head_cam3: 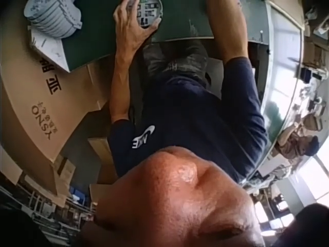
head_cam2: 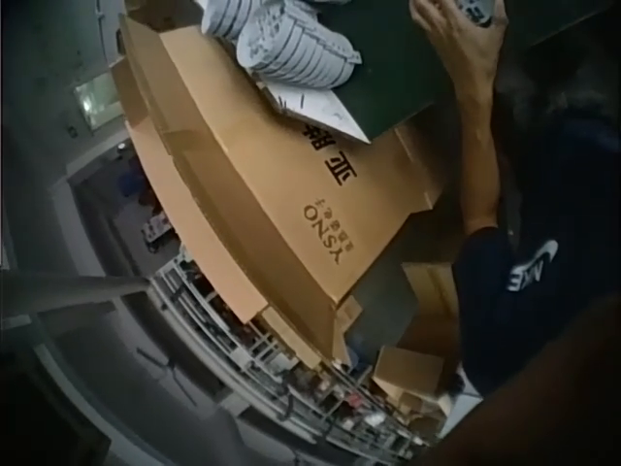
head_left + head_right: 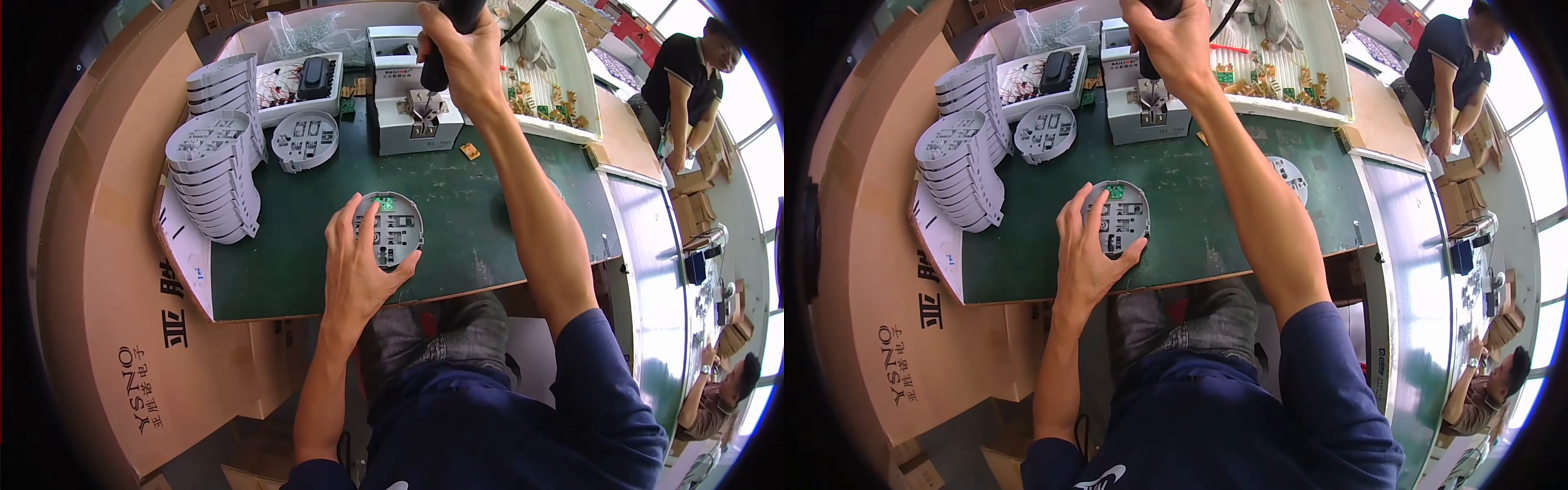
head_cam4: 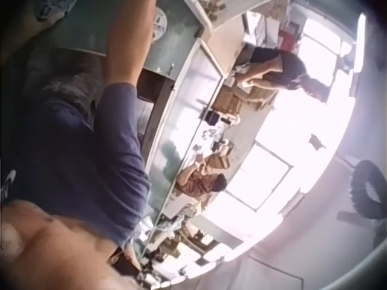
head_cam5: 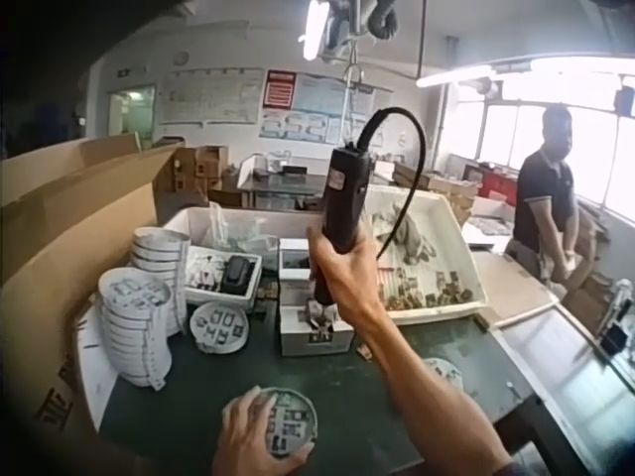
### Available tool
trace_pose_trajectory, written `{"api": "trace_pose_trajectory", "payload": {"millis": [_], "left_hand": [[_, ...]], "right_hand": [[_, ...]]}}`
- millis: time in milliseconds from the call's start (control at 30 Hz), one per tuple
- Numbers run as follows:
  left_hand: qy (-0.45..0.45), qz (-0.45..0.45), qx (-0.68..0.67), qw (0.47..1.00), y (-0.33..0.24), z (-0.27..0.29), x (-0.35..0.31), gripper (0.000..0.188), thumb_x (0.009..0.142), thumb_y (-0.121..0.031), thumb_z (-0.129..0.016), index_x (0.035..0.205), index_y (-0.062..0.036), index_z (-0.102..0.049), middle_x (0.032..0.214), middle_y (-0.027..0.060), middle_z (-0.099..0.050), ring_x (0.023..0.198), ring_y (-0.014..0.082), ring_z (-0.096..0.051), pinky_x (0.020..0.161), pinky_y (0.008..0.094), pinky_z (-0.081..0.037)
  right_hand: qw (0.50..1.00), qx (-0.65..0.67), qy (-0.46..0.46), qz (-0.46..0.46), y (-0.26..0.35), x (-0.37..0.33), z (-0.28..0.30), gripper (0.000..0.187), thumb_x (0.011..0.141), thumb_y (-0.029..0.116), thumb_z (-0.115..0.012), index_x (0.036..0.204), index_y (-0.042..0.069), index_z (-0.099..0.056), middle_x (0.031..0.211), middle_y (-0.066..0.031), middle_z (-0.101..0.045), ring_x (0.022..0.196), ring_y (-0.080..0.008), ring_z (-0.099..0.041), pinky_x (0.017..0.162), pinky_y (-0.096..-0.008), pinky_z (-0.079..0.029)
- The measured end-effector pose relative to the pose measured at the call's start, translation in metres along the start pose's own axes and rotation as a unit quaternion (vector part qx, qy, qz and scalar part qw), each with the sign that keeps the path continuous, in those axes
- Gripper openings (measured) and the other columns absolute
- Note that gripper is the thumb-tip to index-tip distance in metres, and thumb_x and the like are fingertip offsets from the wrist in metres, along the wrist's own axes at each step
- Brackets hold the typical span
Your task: Assembling electronic components and packing circuit boards into shipping boxes at a factory workstation.
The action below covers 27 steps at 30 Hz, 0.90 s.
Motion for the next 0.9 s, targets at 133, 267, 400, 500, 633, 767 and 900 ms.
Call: {"api": "trace_pose_trajectory", "payload": {"millis": [133, 267, 400, 500, 633, 767, 900], "left_hand": [[0.001, 0.004, -0.001, 1.000, 0.001, 0.001, 0.000, 0.078, 0.077, -0.039, -0.081, 0.137, 0.0018, -0.053, 0.150, 0.0192, -0.038, 0.134, 0.0392, -0.038, 0.110, 0.0481, -0.040], [0.000, 0.002, 0.002, 1.000, 0.000, -0.001, 0.001, 0.078, 0.077, -0.038, -0.081, 0.137, 0.0017, -0.052, 0.150, 0.0196, -0.039, 0.134, 0.0397, -0.038, 0.110, 0.0486, -0.040], [-0.005, -0.003, 0.012, 1.000, 0.000, 0.002, 0.000, 0.079, 0.077, -0.038, -0.082, 0.138, 0.0017, -0.051, 0.149, 0.0203, -0.039, 0.134, 0.0404, -0.038, 0.110, 0.0491, -0.039], [-0.007, -0.011, 0.014, 1.000, 0.001, 0.000, 0.000, 0.079, 0.077, -0.039, -0.081, 0.138, 0.0018, -0.051, 0.149, 0.0206, -0.038, 0.133, 0.0409, -0.038, 0.110, 0.0495, -0.039], [-0.009, -0.022, 0.029, 0.999, -0.002, 0.000, 0.002, 0.079, 0.078, -0.040, -0.081, 0.137, 0.0029, -0.050, 0.146, 0.0213, -0.039, 0.132, 0.0409, -0.039, 0.108, 0.0498, -0.041], [-0.004, -0.017, 0.022, 1.000, -0.001, 0.000, 0.001, 0.080, 0.078, -0.039, -0.081, 0.138, 0.0025, -0.049, 0.147, 0.0210, -0.039, 0.132, 0.0415, -0.038, 0.109, 0.0504, -0.040], [-0.001, -0.013, 0.017, 1.000, -0.001, 0.000, 0.001, 0.081, 0.078, -0.039, -0.081, 0.139, 0.0019, -0.048, 0.148, 0.0208, -0.038, 0.133, 0.0418, -0.038, 0.109, 0.0506, -0.040]], "right_hand": [[1.000, -0.007, 0.004, -0.026, -0.009, -0.003, -0.002, 0.022, 0.095, 0.023, -0.070, 0.092, 0.005, -0.058, 0.069, 0.0002, -0.059, 0.058, -0.0084, -0.054, 0.053, -0.0263, -0.044], [0.998, 0.016, 0.023, -0.059, -0.023, -0.020, 0.004, 0.034, 0.095, 0.022, -0.070, 0.117, 0.001, -0.057, 0.074, -0.0042, -0.063, 0.066, -0.0117, -0.061, 0.060, -0.0278, -0.050], [0.995, 0.076, 0.021, -0.054, 0.003, -0.058, -0.027, 0.043, 0.094, 0.019, -0.070, 0.130, 0.000, -0.058, 0.067, -0.0026, -0.061, 0.058, -0.0106, -0.059, 0.057, -0.0274, -0.048], [0.994, 0.089, 0.030, -0.048, 0.011, -0.077, -0.044, 0.042, 0.094, 0.018, -0.069, 0.130, 0.001, -0.058, 0.063, -0.0006, -0.059, 0.054, -0.0089, -0.056, 0.054, -0.0264, -0.046], [0.993, 0.076, 0.070, -0.058, 0.007, -0.087, -0.058, 0.041, 0.094, 0.016, -0.069, 0.130, 0.000, -0.058, 0.064, -0.0001, -0.058, 0.055, -0.0084, -0.056, 0.055, -0.0255, -0.046], [0.991, 0.086, 0.076, -0.064, 0.004, -0.091, -0.064, 0.040, 0.093, 0.015, -0.069, 0.129, 0.000, -0.058, 0.064, 0.0002, -0.058, 0.055, -0.0081, -0.056, 0.055, -0.0252, -0.046], [0.991, 0.088, 0.077, -0.063, -0.001, -0.092, -0.065, 0.040, 0.093, 0.015, -0.069, 0.129, 0.000, -0.058, 0.064, 0.0004, -0.058, 0.055, -0.0082, -0.056, 0.055, -0.0252, -0.046]]}}
Point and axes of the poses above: each hand's wrist, its own x-axis towards the middle knuckle, its own z-axis out of the back of the hand, y = z × x, the point moved 6 cm from there along x, towards the middle knuckle
